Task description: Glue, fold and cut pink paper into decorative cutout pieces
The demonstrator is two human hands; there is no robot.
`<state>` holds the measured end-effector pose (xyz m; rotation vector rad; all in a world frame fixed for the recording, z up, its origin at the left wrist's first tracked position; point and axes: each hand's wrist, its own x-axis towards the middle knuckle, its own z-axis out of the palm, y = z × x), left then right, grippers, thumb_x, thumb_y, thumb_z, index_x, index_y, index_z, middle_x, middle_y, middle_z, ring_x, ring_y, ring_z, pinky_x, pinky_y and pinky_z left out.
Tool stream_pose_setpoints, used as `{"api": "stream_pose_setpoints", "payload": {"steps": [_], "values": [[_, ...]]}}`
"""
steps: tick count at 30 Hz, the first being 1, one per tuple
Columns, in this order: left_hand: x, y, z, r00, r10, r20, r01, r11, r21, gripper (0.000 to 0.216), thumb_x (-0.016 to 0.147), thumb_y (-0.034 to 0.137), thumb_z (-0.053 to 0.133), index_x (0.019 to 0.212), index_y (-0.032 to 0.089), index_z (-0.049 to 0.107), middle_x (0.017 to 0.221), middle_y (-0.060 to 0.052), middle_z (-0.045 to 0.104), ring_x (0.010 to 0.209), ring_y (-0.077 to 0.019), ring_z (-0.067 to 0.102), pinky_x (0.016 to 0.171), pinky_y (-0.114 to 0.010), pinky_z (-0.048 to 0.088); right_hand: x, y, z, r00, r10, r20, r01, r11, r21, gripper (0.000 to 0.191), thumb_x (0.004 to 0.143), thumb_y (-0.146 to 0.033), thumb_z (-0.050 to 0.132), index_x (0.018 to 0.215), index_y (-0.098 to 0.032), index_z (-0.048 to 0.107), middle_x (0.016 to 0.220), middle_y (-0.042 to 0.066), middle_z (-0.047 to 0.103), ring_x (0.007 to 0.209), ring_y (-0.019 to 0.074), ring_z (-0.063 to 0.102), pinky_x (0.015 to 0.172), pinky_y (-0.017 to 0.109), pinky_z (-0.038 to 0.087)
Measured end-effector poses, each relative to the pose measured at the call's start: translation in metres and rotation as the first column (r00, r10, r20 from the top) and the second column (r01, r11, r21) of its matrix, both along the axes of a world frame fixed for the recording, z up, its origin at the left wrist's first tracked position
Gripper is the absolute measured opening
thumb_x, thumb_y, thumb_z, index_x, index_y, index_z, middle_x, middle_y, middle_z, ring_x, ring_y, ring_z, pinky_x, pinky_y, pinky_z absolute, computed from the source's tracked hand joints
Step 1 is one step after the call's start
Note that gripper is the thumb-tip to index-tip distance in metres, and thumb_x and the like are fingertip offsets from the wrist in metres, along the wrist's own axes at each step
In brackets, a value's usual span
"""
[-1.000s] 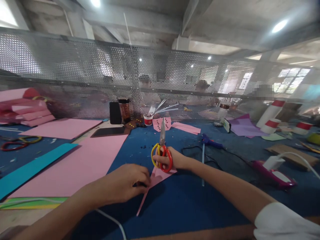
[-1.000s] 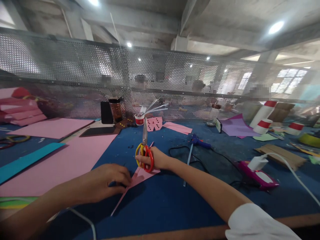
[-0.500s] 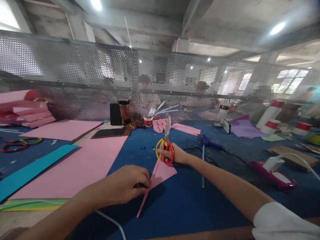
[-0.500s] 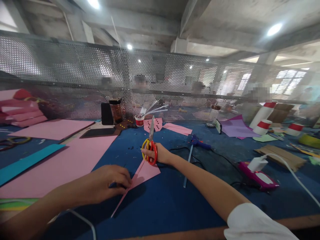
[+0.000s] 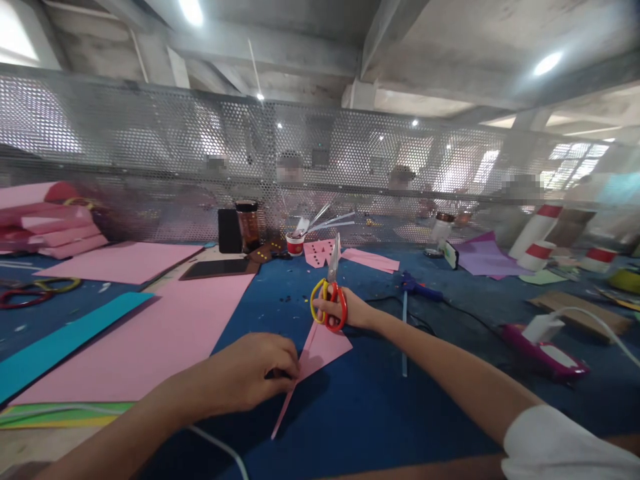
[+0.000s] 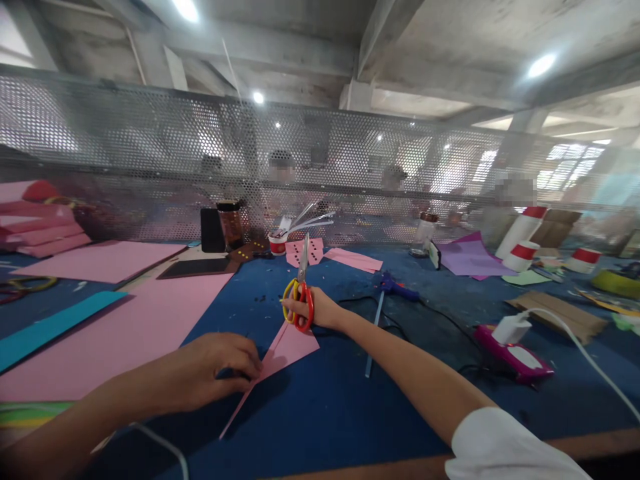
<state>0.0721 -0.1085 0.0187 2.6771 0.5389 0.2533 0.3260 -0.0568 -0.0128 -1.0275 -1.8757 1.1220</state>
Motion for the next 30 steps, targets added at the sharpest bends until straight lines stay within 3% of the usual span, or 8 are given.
{"api": "stream_pose_setpoints", "payload": {"steps": [11,30], "values": [[-0.001,-0.002,0.002,0.999,0.014,-0.037,-0.014,1.000,-0.004,0.013,0.089,0.020,0.064,0.096,0.025,0.075,0.098,-0.001,0.073,0.091,-0.0167,0.068,0.081,-0.024,0.047,0.001,0.001,-0.001,1.000,-0.010,-0.018,0.009,0.999,-0.052,0.047,0.083,-0.058,0.066,0.074,-0.012,0.062,0.071,0.005,0.069,0.050,0.0092,0.058,0.046,0.019,0.047],[0.000,-0.001,-0.001,0.998,0.039,-0.056,-0.041,0.999,-0.019,0.013,0.091,0.022,0.063,0.097,0.025,0.075,0.098,0.000,0.071,0.090,-0.0151,0.066,0.080,-0.023,0.045,0.006,0.011,-0.007,0.995,-0.075,-0.072,0.074,0.997,-0.020,0.042,0.083,-0.056,0.068,0.076,-0.014,0.063,0.071,0.004,0.069,0.049,0.0089,0.057,0.046,0.019,0.047]]}}
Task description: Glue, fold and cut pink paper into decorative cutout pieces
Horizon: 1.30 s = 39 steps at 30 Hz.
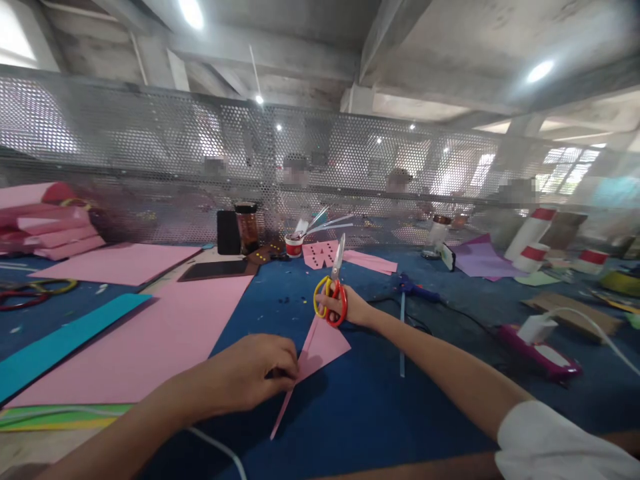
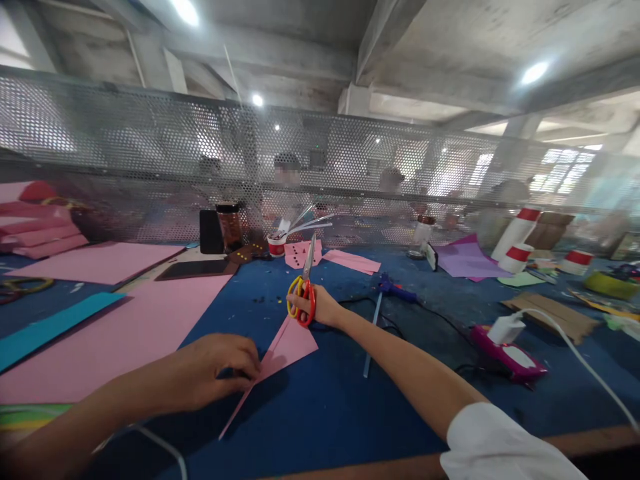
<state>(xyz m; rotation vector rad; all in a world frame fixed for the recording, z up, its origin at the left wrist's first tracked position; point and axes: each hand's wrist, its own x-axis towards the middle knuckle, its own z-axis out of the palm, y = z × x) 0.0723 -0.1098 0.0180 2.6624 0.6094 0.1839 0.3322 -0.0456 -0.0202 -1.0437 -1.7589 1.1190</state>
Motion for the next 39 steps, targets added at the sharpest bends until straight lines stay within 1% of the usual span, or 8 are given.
{"api": "stream_pose_setpoints", "payload": {"steps": [4,10,16,24,30,35,37,39], "values": [[0.001,0.000,0.002,1.000,0.004,0.002,-0.004,1.000,-0.006,0.012,0.091,0.022,0.063,0.094,0.025,0.074,0.097,0.001,0.071,0.091,-0.0151,0.066,0.081,-0.023,0.045,-0.001,-0.001,0.000,1.000,-0.004,0.001,0.004,1.000,0.006,0.043,0.083,-0.055,0.068,0.074,-0.014,0.063,0.069,0.003,0.068,0.049,0.0097,0.058,0.047,0.020,0.048],[0.000,0.000,-0.001,1.000,0.004,-0.001,-0.004,1.000,0.007,0.012,0.092,0.024,0.062,0.093,0.025,0.074,0.096,0.001,0.070,0.090,-0.0149,0.066,0.081,-0.023,0.045,0.003,0.006,-0.003,0.998,-0.063,0.001,0.063,0.997,0.044,0.043,0.084,-0.057,0.067,0.074,-0.015,0.062,0.068,0.003,0.067,0.049,0.0103,0.057,0.047,0.022,0.048],[0.000,-0.001,0.000,1.000,0.019,-0.010,-0.019,1.000,0.018,0.013,0.094,0.026,0.060,0.093,0.025,0.073,0.095,0.000,0.070,0.090,-0.0155,0.065,0.080,-0.024,0.045,0.003,0.008,-0.004,0.998,-0.066,0.016,0.065,0.996,0.065,0.043,0.085,-0.057,0.066,0.073,-0.015,0.062,0.068,0.003,0.067,0.049,0.0107,0.058,0.047,0.022,0.047],[0.000,0.002,-0.002,1.000,0.009,0.007,-0.009,1.000,0.002,0.012,0.092,0.023,0.062,0.093,0.026,0.073,0.096,0.001,0.070,0.089,-0.0142,0.065,0.080,-0.023,0.045,0.002,0.009,-0.009,0.995,-0.081,0.058,0.074,0.992,0.107,0.043,0.088,-0.056,0.062,0.072,-0.016,0.060,0.066,0.003,0.066,0.049,0.0119,0.059,0.047,0.023,0.048],[0.000,0.000,0.000,1.000,0.021,0.003,-0.021,1.000,-0.013,0.013,0.093,0.024,0.061,0.093,0.026,0.074,0.096,0.001,0.070,0.090,-0.0147,0.066,0.081,-0.022,0.045,0.005,0.013,-0.011,0.978,-0.176,0.108,0.155,0.972,0.179,0.042,0.091,-0.056,0.056,0.076,-0.016,0.059,0.069,0.003,0.067,0.050,0.0115,0.059,0.050,0.023,0.049],[0.000,0.002,-0.001,1.000,0.023,0.005,-0.023,1.000,-0.015,0.013,0.092,0.023,0.061,0.094,0.026,0.074,0.097,0.000,0.070,0.091,-0.0151,0.066,0.081,-0.023,0.046,0.013,0.012,-0.002,0.936,-0.256,0.242,0.189,0.945,0.267,0.042,0.095,-0.055,0.050,0.081,-0.017,0.060,0.074,0.004,0.069,0.055,0.0125,0.061,0.056,0.024,0.050],[0.000,0.002,-0.002,1.000,0.022,0.006,-0.022,1.000,-0.016,0.013,0.092,0.023,0.061,0.094,0.026,0.074,0.097,0.001,0.070,0.090,-0.0147,0.066,0.080,-0.023,0.046,0.018,0.011,0.005,0.894,-0.310,0.324,0.206,0.926,0.317,0.039,0.096,-0.053,0.050,0.084,-0.017,0.060,0.075,0.004,0.070,0.059,0.0134,0.063,0.061,0.025,0.049],[0.000,0.003,-0.003,1.000,0.021,0.015,-0.021,1.000,-0.013,0.014,0.092,0.024,0.061,0.092,0.026,0.074,0.096,0.001,0.070,0.089,-0.0144,0.066,0.080,-0.023,0.046,0.025,0.009,0.013,0.825,-0.384,0.415,0.230,0.899,0.373,0.032,0.094,-0.049,0.056,0.089,-0.018,0.062,0.074,0.003,0.070,0.064,0.0160,0.065,0.065,0.026,0.047]]}}
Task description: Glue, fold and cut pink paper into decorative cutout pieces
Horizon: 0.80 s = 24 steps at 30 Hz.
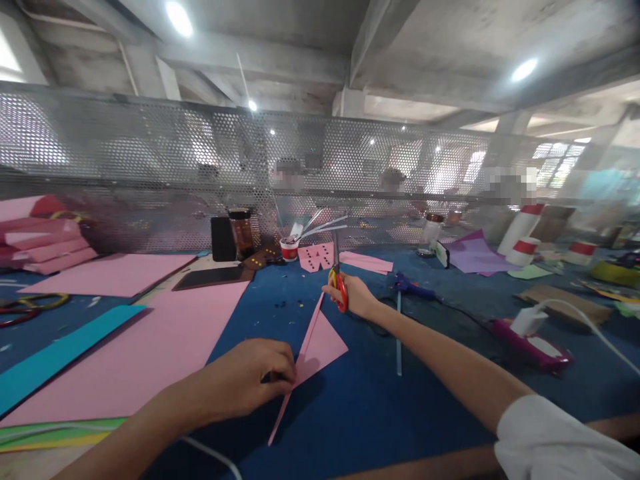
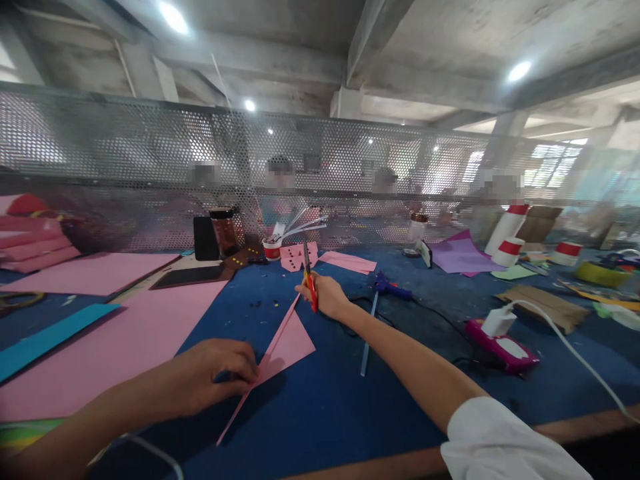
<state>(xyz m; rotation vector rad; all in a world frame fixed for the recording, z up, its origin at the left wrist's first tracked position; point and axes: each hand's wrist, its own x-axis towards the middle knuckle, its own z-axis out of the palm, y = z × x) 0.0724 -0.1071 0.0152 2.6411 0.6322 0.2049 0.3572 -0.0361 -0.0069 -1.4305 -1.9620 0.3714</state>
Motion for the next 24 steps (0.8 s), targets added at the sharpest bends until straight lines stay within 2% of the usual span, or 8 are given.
{"api": "stream_pose_setpoints", "payload": {"steps": [5,7,11,17,24], "values": [[0.001,0.000,-0.002,0.999,0.002,0.045,-0.001,1.000,-0.013,0.014,0.092,0.024,0.061,0.088,0.024,0.075,0.093,-0.001,0.071,0.087,-0.0151,0.066,0.079,-0.023,0.047,0.021,-0.003,0.020,0.940,-0.176,0.293,0.165,0.984,0.062,0.017,0.086,-0.035,0.066,0.094,-0.019,0.066,0.093,0.009,0.072,0.089,0.0261,0.066,0.073,0.030,0.042],[0.001,0.001,-0.003,0.998,0.004,0.055,-0.003,1.000,-0.017,0.014,0.091,0.024,0.062,0.088,0.024,0.075,0.093,-0.001,0.071,0.086,-0.0151,0.067,0.078,-0.023,0.048,0.030,-0.002,0.023,0.901,-0.207,0.382,0.202,0.978,0.053,0.014,0.084,-0.032,0.066,0.091,-0.020,0.068,0.094,0.009,0.073,0.092,0.0273,0.066,0.074,0.030,0.041],[0.002,0.001,-0.003,0.998,0.016,0.060,-0.015,1.000,-0.016,0.012,0.091,0.024,0.063,0.088,0.024,0.075,0.092,-0.001,0.071,0.086,-0.0149,0.067,0.078,-0.023,0.048,0.043,0.003,0.022,0.829,-0.220,0.514,0.255,0.967,0.004,0.020,0.080,-0.038,0.066,0.089,-0.020,0.072,0.093,0.010,0.074,0.090,0.0280,0.067,0.071,0.030,0.043],[0.002,0.001,-0.005,0.997,0.016,0.080,-0.014,1.000,-0.021,0.012,0.091,0.022,0.063,0.086,0.023,0.073,0.092,0.000,0.070,0.085,-0.0138,0.066,0.078,-0.022,0.047,0.054,0.011,0.016,0.782,-0.184,0.595,0.267,0.962,-0.053,0.032,0.075,-0.046,0.071,0.096,-0.022,0.074,0.095,0.008,0.075,0.090,0.0276,0.068,0.070,0.030,0.045],[0.003,0.001,-0.007,0.996,0.015,0.090,-0.014,1.000,-0.019,0.013,0.093,0.022,0.060,0.085,0.022,0.071,0.092,-0.001,0.068,0.085,-0.0132,0.064,0.077,-0.022,0.046,0.056,0.011,0.010,0.787,-0.209,0.581,0.274,0.961,-0.026,0.030,0.082,-0.041,0.068,0.106,-0.024,0.074,0.106,0.008,0.073,0.098,0.0258,0.067,0.075,0.029,0.047]]}}
